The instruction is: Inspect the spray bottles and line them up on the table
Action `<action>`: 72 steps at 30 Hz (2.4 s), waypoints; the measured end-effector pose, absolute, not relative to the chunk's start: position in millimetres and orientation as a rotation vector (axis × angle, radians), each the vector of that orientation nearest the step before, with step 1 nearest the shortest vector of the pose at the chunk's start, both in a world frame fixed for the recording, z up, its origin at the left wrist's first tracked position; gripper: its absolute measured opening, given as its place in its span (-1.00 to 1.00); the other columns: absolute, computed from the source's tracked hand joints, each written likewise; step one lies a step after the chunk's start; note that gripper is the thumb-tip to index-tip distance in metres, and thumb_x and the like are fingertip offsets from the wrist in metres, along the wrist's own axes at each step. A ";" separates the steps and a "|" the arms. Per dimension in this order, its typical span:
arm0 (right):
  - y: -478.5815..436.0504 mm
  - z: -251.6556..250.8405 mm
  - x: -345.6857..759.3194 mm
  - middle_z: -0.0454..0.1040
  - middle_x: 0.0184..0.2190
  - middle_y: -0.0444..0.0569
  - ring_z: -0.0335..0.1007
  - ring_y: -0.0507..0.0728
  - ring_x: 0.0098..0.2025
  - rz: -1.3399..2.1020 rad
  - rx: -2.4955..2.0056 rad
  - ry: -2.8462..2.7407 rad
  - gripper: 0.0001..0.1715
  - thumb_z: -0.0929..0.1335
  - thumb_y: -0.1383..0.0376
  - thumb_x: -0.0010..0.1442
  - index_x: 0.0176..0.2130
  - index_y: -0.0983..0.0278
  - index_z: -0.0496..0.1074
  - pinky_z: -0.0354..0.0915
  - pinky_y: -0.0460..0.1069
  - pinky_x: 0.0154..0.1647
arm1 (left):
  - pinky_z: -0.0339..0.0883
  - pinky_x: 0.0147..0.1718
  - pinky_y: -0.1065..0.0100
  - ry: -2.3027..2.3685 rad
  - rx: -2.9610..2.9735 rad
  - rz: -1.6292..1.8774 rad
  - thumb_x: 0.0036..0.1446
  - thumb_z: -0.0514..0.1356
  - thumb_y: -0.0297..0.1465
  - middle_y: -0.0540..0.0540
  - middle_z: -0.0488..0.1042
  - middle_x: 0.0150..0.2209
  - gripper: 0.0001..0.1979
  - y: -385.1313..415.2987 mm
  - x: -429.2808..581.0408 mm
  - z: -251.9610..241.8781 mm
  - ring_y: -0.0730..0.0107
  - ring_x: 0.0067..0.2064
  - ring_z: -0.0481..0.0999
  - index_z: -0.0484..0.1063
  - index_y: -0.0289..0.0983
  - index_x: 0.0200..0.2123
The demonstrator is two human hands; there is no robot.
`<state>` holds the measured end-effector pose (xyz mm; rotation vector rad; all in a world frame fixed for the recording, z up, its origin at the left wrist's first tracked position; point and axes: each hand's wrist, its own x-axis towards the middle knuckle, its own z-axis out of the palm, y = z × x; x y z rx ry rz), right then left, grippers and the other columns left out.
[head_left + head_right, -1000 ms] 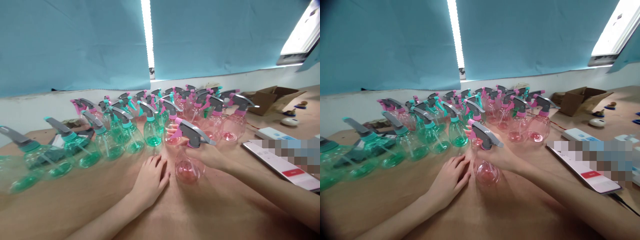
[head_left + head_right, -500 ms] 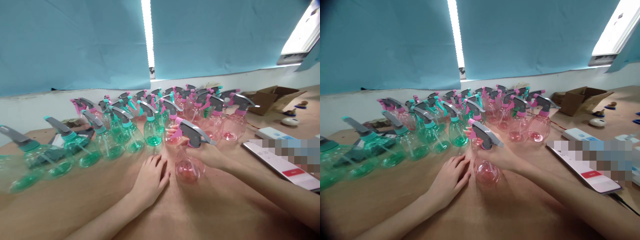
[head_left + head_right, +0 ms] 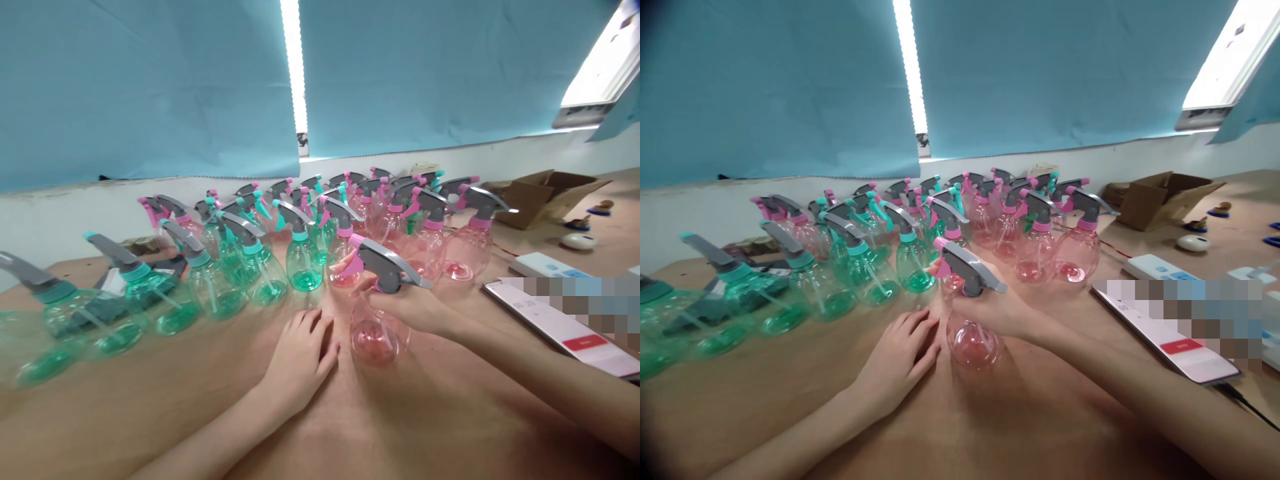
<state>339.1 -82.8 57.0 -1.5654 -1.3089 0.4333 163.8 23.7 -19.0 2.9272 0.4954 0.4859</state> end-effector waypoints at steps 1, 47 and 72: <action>-82.2 56.9 339.0 0.49 -0.50 -0.14 0.46 0.13 -0.31 0.438 -1.553 -1.302 -0.93 0.27 0.32 -0.11 -0.53 0.15 0.35 0.38 0.00 -0.28 | 0.29 0.00 0.02 0.495 2.928 0.487 0.26 0.11 -0.38 -0.26 0.39 0.06 -0.74 23.6 163.7 -18.8 0.03 0.07 0.34 0.37 -0.29 -0.01; -84.4 56.4 338.2 0.60 -0.28 -0.14 0.51 0.21 -0.16 0.436 -1.469 -1.366 -0.62 0.28 0.30 0.00 -0.17 0.08 0.51 0.37 0.15 -0.03 | 0.28 0.01 0.01 0.495 2.929 0.469 0.26 0.11 -0.38 -0.29 0.37 0.08 -0.72 24.5 163.1 -20.2 0.00 0.08 0.34 0.37 -0.33 0.01; -84.9 55.3 339.1 0.59 -0.26 -0.15 0.51 0.21 -0.13 0.413 -1.488 -1.369 -0.49 0.28 0.43 -0.02 -0.07 0.06 0.45 0.41 0.14 -0.10 | 0.27 0.02 0.01 0.501 2.942 0.452 0.25 0.12 -0.38 -0.28 0.37 0.08 -0.72 24.0 163.6 -19.7 0.01 0.09 0.33 0.36 -0.32 0.01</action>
